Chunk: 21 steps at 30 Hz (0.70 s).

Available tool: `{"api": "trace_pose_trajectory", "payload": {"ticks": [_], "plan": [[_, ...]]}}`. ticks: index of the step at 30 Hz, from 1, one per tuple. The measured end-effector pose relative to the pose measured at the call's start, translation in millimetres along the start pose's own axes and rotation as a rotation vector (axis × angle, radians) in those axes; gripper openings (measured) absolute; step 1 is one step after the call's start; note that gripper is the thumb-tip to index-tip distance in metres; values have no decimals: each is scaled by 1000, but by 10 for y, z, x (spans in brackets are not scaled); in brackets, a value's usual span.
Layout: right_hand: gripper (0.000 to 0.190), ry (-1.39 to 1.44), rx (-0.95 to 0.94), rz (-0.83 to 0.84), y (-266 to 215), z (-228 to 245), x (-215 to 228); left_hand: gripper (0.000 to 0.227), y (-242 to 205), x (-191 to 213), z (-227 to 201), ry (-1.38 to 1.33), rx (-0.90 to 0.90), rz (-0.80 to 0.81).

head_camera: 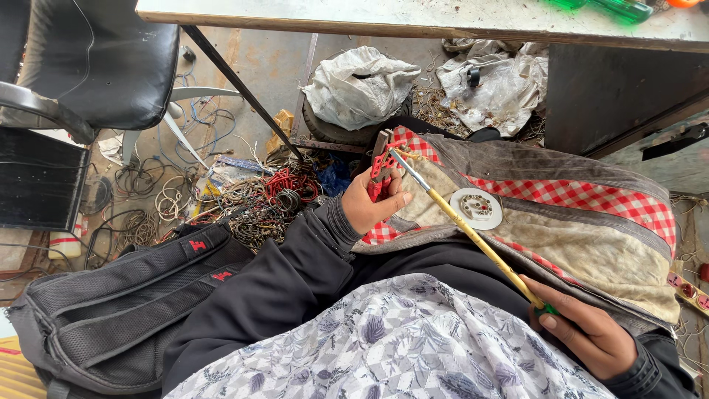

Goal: The person sits on the floor and uses pliers and a screwdriver to strip and adjust wires on a small red electrical component. They repeatedly hold the component, strip wire ends, and place the component on a small white dish.

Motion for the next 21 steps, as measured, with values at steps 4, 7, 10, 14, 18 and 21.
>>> {"api": "trace_pose_trajectory", "payload": {"ticks": [4,7,10,14,18,21], "plan": [[59,96,-40,7,7,-73,11,21,-6,2,19,-21,24,23],[58,223,-66,16,-17,-137,22,22,-7,12,2,4,-10,49],[56,404,-83,53,-43,-195,49,22,0,43,-33,97,-51,54],[55,497,-257,0,-149,-344,197,20,-29,121,-67,384,-50,-1],[53,336,-340,-62,-205,-408,305,23,-47,93,14,563,36,33],[55,104,-113,-64,-158,-169,362,22,-66,112,77,614,54,8]]}}
Point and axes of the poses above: each hand's wrist, its own y-axis towards the middle knuckle, its own x-axis out of the back of the hand, z = x × y, the point moved 6 cm from there along y, towards the middle knuckle, and after that the axes turned 11 degrees about y, right-handed, at the moved point
